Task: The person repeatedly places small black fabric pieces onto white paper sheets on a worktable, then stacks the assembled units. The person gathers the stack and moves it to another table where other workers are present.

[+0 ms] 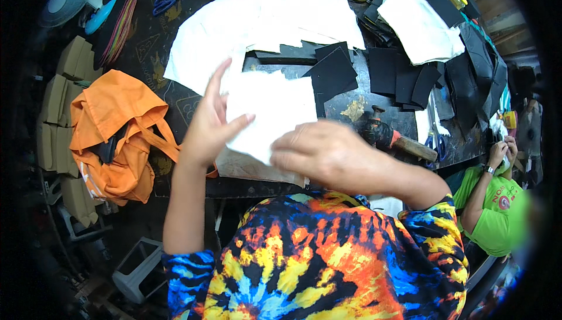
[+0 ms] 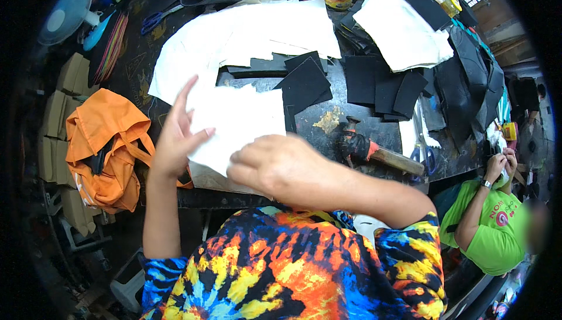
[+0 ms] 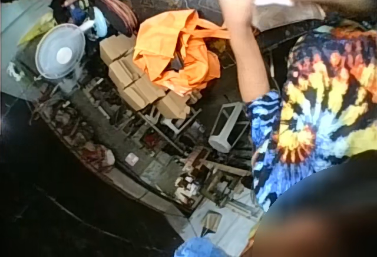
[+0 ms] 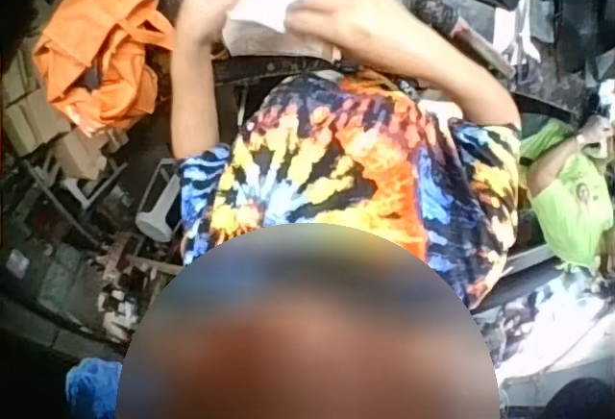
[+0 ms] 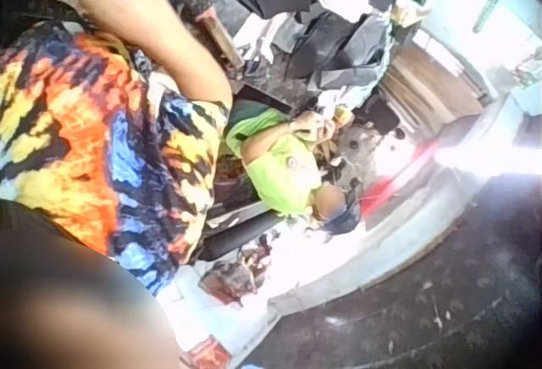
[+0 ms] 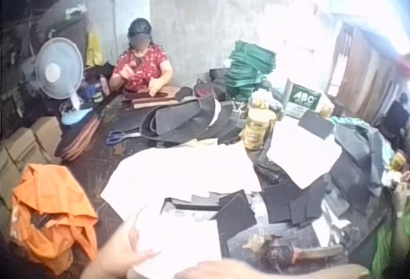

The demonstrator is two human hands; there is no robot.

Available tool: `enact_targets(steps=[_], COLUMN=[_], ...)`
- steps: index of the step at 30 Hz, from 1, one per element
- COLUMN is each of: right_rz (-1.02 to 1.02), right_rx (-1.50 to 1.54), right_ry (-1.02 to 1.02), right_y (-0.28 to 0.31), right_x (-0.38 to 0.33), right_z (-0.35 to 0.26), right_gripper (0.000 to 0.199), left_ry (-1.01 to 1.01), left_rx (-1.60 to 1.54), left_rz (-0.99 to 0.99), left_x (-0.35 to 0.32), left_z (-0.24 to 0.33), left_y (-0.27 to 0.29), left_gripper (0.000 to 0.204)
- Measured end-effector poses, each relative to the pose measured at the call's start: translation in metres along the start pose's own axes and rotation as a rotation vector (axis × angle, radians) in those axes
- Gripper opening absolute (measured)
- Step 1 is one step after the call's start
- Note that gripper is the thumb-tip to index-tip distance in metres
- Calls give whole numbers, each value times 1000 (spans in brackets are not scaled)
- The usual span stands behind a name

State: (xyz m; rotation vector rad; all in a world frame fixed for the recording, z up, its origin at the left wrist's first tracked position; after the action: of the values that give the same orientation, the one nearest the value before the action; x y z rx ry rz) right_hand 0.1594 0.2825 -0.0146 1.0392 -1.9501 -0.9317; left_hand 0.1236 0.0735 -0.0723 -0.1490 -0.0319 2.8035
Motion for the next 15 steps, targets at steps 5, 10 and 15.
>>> enact_targets(steps=[5, 10, 15], right_rz=[152, 367, 332], right_rx=[170, 226, 182], right_ry=[-252, -443, -420], right_y=[-37, -52, -55], right_x=[-30, -48, -46], right_z=[29, 53, 51], right_gripper=[33, 34, 44], left_ry=[-10, 19, -2], left_rx=[157, 185, 187], left_rz=[208, 360, 390], left_x=[-43, -62, -65], left_z=[-43, -61, -64], left_y=[1, 9, 12], left_gripper=[85, 63, 58])
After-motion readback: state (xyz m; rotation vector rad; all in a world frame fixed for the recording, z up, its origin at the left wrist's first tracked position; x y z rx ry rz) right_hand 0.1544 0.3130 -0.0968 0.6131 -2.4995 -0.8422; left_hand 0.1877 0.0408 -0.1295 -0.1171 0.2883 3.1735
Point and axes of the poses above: each hand's wrist, its own x-axis towards the middle knuckle, its own y-axis out of the back of the hand, z = x × y, the point moved 4 cm from there along x, towards the middle knuckle, and after that the axes turned 3 degrees about y, right-handed, at the moved point
